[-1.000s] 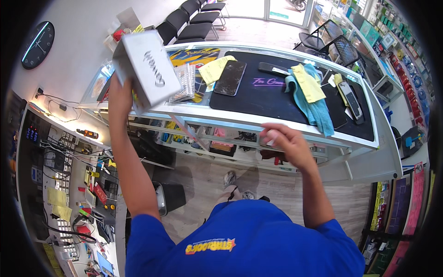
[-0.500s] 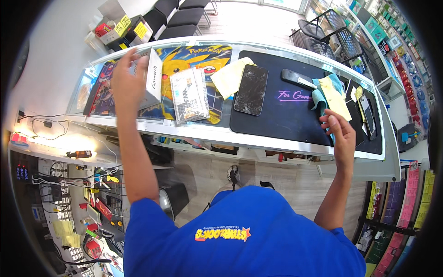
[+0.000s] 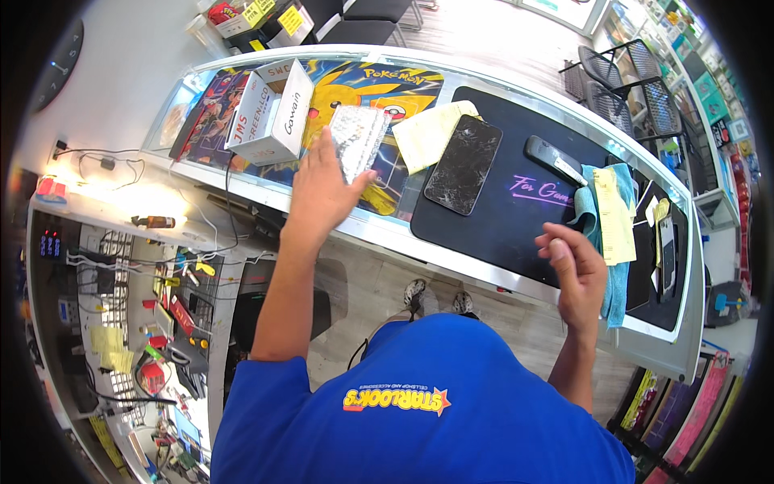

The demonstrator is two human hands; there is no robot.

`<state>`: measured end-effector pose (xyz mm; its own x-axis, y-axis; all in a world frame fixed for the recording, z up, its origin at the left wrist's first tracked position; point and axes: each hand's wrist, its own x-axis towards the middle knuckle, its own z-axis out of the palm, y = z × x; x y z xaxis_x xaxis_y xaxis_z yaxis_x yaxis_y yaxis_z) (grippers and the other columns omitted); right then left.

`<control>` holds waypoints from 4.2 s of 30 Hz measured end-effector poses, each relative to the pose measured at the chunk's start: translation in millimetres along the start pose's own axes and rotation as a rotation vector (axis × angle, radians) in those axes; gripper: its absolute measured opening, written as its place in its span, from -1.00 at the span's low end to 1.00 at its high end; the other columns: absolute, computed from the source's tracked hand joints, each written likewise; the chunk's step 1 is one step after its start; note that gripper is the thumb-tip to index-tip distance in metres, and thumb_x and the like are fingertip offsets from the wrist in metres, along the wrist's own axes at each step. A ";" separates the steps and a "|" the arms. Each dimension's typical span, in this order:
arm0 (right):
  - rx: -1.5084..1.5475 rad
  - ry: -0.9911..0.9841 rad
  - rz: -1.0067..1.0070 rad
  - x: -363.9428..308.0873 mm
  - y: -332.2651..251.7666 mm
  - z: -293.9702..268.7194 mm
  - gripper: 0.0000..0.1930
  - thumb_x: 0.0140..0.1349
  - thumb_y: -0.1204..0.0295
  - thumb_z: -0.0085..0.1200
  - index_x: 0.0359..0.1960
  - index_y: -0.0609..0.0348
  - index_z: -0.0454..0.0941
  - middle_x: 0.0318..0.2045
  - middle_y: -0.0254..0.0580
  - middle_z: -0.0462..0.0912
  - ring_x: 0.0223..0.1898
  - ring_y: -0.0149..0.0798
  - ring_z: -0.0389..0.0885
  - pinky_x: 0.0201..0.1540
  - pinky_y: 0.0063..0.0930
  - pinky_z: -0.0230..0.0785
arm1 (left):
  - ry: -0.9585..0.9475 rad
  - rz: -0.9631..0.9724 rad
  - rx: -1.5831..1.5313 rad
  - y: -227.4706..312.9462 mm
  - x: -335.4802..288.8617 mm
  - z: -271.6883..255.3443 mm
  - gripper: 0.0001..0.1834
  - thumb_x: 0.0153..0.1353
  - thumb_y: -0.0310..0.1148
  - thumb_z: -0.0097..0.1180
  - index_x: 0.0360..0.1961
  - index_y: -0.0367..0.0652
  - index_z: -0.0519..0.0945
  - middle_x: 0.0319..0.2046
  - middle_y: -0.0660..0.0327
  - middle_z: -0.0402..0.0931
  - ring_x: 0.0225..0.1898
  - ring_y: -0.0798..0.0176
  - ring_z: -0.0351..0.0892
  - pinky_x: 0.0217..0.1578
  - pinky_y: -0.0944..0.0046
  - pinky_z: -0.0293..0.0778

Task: The person wipes several mobile phones with a blue microfiber cloth at a counter. They handle each phone individually, turning them over to clean both sides, and place them back on the counter after cleaning.

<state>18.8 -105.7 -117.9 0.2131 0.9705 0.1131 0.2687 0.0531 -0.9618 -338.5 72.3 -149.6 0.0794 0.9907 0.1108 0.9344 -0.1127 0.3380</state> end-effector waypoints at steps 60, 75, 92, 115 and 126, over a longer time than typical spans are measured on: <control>-0.554 0.577 0.169 26.4 26.6 -87.7 -0.66 0.44 0.14 0.36 0.00 0.16 0.84 -0.23 -0.18 0.80 -0.24 -0.33 0.72 -0.13 -0.34 0.55 | -0.185 0.868 -0.867 128.9 -44.3 -11.8 -0.75 0.39 -0.39 0.30 0.04 -0.20 0.78 -0.07 0.09 0.74 0.02 0.11 0.67 0.15 0.12 0.50; -0.911 0.312 -0.202 26.6 25.1 -128.7 -0.58 0.25 0.22 0.52 0.04 0.19 0.77 -0.09 -0.13 0.72 -0.06 -0.12 0.67 0.03 -0.20 0.55 | 0.194 0.279 -0.348 213.0 -36.3 63.0 -0.47 0.42 0.09 0.35 0.13 -0.13 0.69 0.09 0.06 0.61 0.20 -0.06 0.48 0.28 -0.09 0.32; 0.270 0.331 -0.056 74.8 35.2 -134.4 -0.64 0.62 0.18 0.18 0.16 0.24 0.64 -0.10 -0.34 0.74 -0.09 -0.53 0.65 0.02 -0.52 0.53 | -0.002 0.104 0.070 157.4 -18.0 52.9 0.07 0.23 0.33 0.42 0.44 -0.39 0.44 0.17 -0.17 0.53 0.25 -0.22 0.51 0.28 -0.18 0.43; -0.551 -0.158 -0.723 78.6 -46.7 22.5 -0.41 0.53 0.22 0.18 0.53 0.07 0.46 0.58 0.08 0.35 0.66 0.07 0.19 0.67 0.11 0.00 | -0.509 0.080 -2.340 173.2 -40.8 36.6 -0.44 0.74 -0.09 -0.24 0.63 0.00 0.25 0.51 0.07 0.39 0.54 0.08 0.39 0.54 -0.06 0.34; -0.641 -0.043 -0.854 135.8 -58.9 38.5 -0.39 0.65 0.15 -0.09 0.57 0.28 0.33 0.62 0.19 0.26 0.70 0.08 0.06 0.71 0.16 -0.19 | -0.410 -0.024 -2.162 216.9 -35.5 4.8 -0.23 0.68 0.22 -0.37 0.65 -0.06 0.23 0.61 0.12 0.27 0.59 -0.03 0.30 0.61 -0.12 0.19</control>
<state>-4.3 32.0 -55.5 -0.3099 0.6783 0.6663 0.7596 0.5981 -0.2556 -137.0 13.1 -84.7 0.3966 0.9170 0.0435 -0.7496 0.2962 0.5919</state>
